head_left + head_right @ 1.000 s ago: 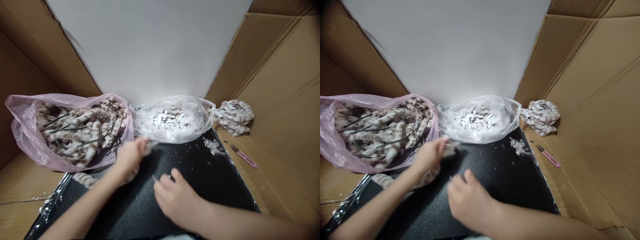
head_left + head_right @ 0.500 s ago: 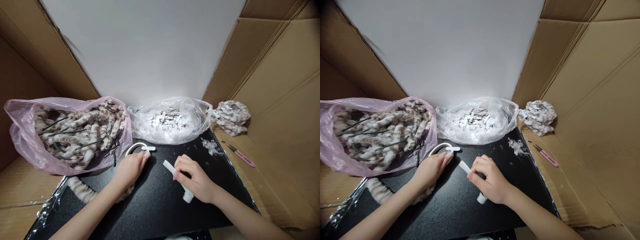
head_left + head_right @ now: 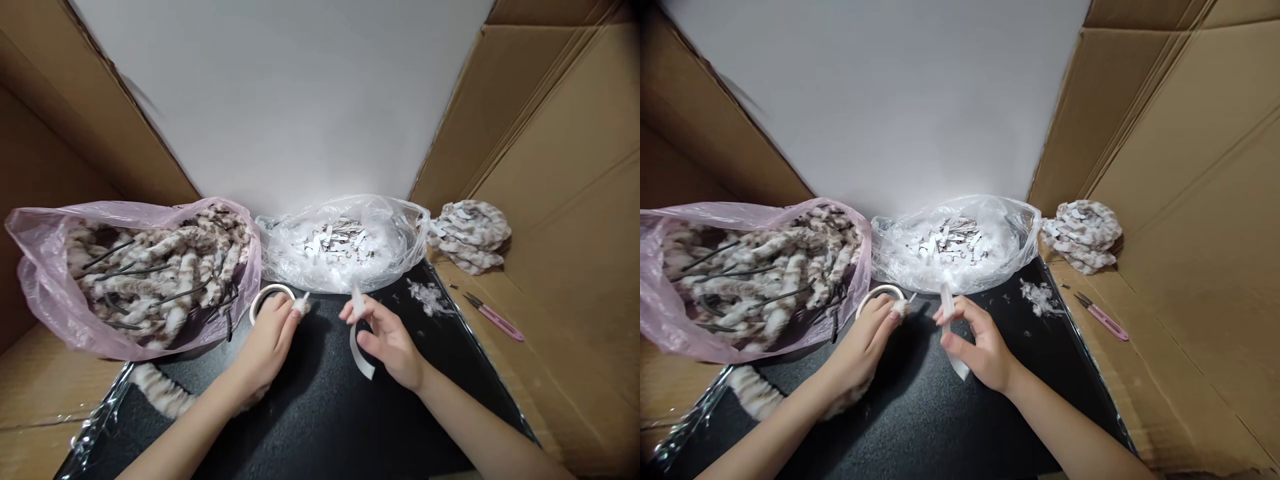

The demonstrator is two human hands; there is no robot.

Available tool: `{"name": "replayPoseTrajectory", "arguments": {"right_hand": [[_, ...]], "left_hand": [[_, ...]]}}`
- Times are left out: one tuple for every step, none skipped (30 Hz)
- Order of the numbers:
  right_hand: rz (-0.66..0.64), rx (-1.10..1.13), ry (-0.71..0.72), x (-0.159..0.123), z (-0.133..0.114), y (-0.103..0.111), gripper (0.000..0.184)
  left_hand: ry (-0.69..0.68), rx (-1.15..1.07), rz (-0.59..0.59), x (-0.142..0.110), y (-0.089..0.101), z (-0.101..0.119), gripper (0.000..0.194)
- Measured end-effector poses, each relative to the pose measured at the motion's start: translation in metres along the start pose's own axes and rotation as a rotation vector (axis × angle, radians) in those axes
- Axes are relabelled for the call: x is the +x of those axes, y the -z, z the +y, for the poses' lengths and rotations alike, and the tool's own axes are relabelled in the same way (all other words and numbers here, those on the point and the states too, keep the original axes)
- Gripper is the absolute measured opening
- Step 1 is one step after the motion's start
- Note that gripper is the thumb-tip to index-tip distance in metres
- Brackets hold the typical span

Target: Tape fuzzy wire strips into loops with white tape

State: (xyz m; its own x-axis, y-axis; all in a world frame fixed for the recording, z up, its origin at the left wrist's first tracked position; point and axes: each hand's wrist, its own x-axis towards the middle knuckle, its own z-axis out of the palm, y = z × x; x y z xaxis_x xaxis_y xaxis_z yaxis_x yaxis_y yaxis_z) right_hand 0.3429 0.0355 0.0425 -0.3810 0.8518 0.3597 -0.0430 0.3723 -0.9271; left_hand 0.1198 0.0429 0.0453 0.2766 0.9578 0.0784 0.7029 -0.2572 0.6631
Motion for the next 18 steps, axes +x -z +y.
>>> {"name": "replayPoseTrajectory", "arguments": {"right_hand": [[-0.004, -0.003, 0.034, -0.001, 0.001, 0.0, 0.028], [-0.012, -0.022, 0.061, -0.002, 0.002, 0.0, 0.042], [-0.019, -0.047, 0.078, -0.002, 0.003, -0.001, 0.055], [-0.016, -0.066, 0.088, -0.003, 0.005, -0.001, 0.064], [0.002, -0.072, 0.094, -0.003, 0.007, -0.001, 0.07], [0.036, -0.061, 0.099, -0.003, 0.009, -0.001, 0.074], [0.08, -0.038, 0.097, -0.003, 0.01, -0.002, 0.077], [0.129, -0.015, 0.089, -0.003, 0.012, -0.002, 0.08], [0.172, 0.0, 0.07, -0.003, 0.013, -0.004, 0.083], [0.202, 0.005, 0.041, -0.003, 0.014, -0.006, 0.085], [0.225, 0.002, 0.009, -0.004, 0.015, -0.008, 0.086], [0.248, 0.0, -0.022, -0.004, 0.016, -0.011, 0.086], [0.273, 0.006, -0.045, -0.005, 0.017, -0.015, 0.085], [0.299, 0.023, -0.058, -0.006, 0.017, -0.018, 0.084], [0.324, 0.046, -0.071, -0.006, 0.018, -0.02, 0.083], [0.347, 0.072, -0.079, -0.006, 0.018, -0.022, 0.083], [0.364, 0.1, -0.088, -0.006, 0.018, -0.023, 0.084], [0.374, 0.13, -0.099, -0.005, 0.018, -0.024, 0.085]], "left_hand": [[-0.01, -0.119, -0.05, 0.0, -0.001, 0.007, 0.034], [-0.015, -0.24, -0.109, 0.0, -0.003, 0.014, 0.033], [-0.014, -0.348, -0.169, 0.0, -0.005, 0.019, 0.033], [-0.004, -0.438, -0.22, 0.0, -0.009, 0.023, 0.032], [0.012, -0.516, -0.258, 0.001, -0.013, 0.026, 0.032], [0.036, -0.585, -0.287, 0.001, -0.018, 0.027, 0.032], [0.065, -0.647, -0.306, 0.002, -0.022, 0.027, 0.033], [0.092, -0.705, -0.318, 0.001, -0.026, 0.026, 0.034], [0.116, -0.752, -0.326, 0.001, -0.03, 0.025, 0.034], [0.134, -0.787, -0.332, 0.0, -0.033, 0.024, 0.034], [0.144, -0.809, -0.335, -0.001, -0.036, 0.024, 0.034], [0.15, -0.825, -0.333, -0.003, -0.038, 0.023, 0.033], [0.158, -0.84, -0.328, -0.004, -0.039, 0.023, 0.032], [0.172, -0.864, -0.324, -0.006, -0.04, 0.023, 0.031], [0.193, -0.899, -0.323, -0.007, -0.04, 0.024, 0.03], [0.218, -0.943, -0.326, -0.008, -0.04, 0.023, 0.029], [0.244, -0.992, -0.331, -0.008, -0.04, 0.023, 0.029], [0.269, -1.04, -0.335, -0.008, -0.04, 0.022, 0.028]]}}
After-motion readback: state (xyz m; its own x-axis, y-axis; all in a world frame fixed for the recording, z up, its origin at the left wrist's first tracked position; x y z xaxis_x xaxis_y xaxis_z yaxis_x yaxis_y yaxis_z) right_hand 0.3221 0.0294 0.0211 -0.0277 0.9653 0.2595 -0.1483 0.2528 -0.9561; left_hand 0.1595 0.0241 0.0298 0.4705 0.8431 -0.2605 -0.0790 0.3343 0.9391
